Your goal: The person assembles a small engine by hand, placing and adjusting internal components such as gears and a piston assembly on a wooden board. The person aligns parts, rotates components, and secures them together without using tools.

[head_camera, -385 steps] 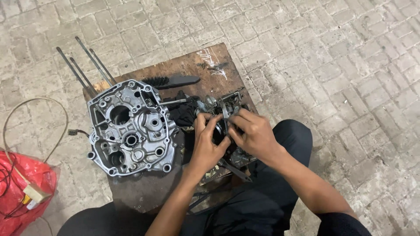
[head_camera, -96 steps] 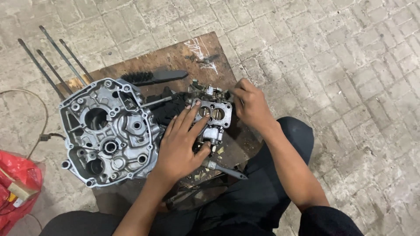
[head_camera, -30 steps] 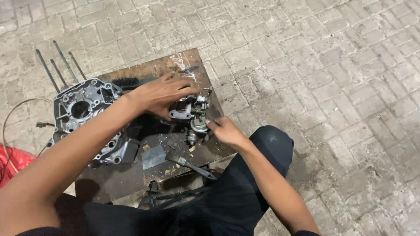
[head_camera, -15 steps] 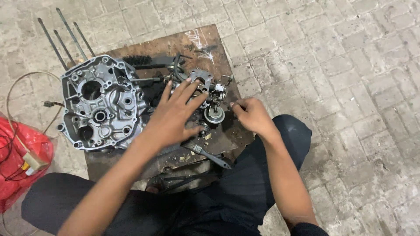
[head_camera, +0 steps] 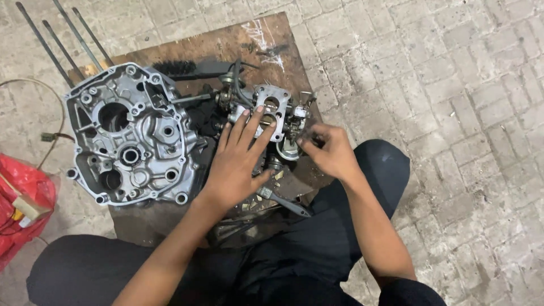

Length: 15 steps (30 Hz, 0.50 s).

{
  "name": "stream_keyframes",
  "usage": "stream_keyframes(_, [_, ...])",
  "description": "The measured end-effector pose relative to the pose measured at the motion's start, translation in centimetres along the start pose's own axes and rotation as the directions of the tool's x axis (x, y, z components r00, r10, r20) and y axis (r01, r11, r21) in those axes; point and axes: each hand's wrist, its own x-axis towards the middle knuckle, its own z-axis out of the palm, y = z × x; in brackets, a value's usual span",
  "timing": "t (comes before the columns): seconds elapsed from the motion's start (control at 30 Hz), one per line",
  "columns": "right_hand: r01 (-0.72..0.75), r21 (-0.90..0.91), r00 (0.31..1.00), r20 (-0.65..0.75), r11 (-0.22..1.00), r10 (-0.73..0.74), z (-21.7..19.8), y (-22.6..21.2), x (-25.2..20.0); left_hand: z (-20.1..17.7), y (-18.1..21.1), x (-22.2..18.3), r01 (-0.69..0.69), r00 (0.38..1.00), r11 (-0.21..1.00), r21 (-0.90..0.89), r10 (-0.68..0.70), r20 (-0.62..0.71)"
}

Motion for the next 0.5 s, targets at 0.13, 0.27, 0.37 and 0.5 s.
stream_keyframes(0.13, [-0.025, 0.015, 0.999, -0.02, 1.0, 0.025, 0.7, 0.6, -0.5, 0.2, 0.0, -0.1, 0.0, 1.0, 1.0, -0.002, 0.0, -0.014])
stream_keyframes(0.27, [-0.007, -0.042, 0.998, -0.064, 0.999, 0.004, 1.2, 0.4, -0.4, 0.7, 0.2, -0.1, -0.001, 0.999, 0.999, -0.038, 0.0, -0.035])
stream_keyframes(0.37, [0.026, -0.061, 0.999, 0.022, 0.998, -0.024, -0.1, -2.2, -0.8, 0.6, 0.2, 0.0, -0.006, 0.999, 0.999, -0.033, 0.005, -0.045])
stream_keyframes(0.5, [0.016, -0.016, 1.0, -0.007, 1.0, -0.016, -0.3, -4.2, -2.0, 0.5, 0.1, 0.1, -0.005, 0.999, 0.999, -0.043, 0.004, -0.037])
